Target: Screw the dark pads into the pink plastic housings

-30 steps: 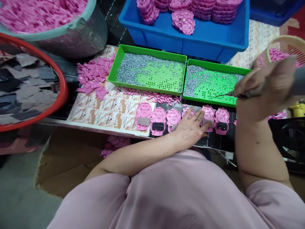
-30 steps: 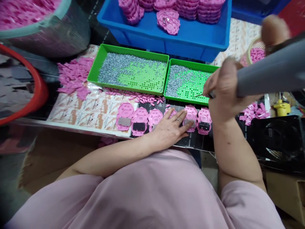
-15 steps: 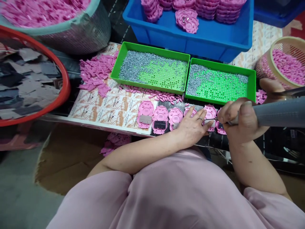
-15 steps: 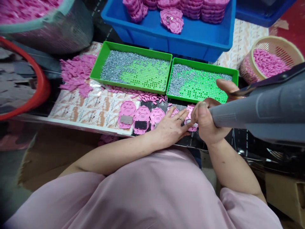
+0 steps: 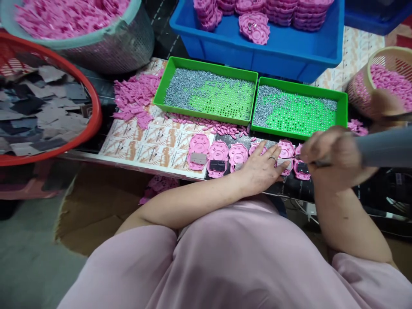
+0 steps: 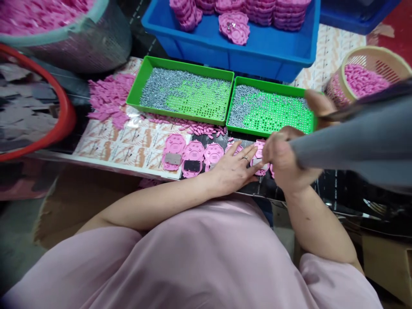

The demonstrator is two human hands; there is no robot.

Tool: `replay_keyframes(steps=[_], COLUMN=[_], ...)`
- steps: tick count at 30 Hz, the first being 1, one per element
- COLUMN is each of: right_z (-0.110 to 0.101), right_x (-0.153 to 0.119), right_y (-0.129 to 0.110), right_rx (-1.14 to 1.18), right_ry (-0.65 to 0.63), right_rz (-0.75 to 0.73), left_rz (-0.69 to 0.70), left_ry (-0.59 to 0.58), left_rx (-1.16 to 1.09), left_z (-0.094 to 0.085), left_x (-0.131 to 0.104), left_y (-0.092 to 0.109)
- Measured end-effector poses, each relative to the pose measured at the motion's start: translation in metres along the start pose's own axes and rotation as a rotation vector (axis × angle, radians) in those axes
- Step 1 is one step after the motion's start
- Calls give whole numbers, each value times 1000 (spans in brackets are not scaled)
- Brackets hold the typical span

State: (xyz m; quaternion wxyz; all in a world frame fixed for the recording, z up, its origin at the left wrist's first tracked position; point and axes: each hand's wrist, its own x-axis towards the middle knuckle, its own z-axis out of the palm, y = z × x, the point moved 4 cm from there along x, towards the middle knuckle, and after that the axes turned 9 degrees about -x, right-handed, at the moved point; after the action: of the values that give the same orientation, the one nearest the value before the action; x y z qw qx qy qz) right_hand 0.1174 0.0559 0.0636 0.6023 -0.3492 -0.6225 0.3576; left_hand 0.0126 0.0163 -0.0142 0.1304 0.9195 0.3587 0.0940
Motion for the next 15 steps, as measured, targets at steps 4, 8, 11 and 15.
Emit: replay_keyframes(steps=[4, 8, 11, 15], right_z=[-42, -70, -68, -56], right_x=[11, 8, 1, -2], right_y=[-12, 3, 13, 16], right_rx=[-66, -77, -48, -7], right_ry=[-32, 52, 166, 166], right_rz=[-56, -20, -43, -37], left_rz=[5, -174, -178, -120], left_ry=[74, 220, 180, 144], left_rx=[-51, -96, -94, -37], left_z=[-16, -44, -49, -37], left_x=[3, -14, -32, -43], left_y=[-9, -39, -43, -27])
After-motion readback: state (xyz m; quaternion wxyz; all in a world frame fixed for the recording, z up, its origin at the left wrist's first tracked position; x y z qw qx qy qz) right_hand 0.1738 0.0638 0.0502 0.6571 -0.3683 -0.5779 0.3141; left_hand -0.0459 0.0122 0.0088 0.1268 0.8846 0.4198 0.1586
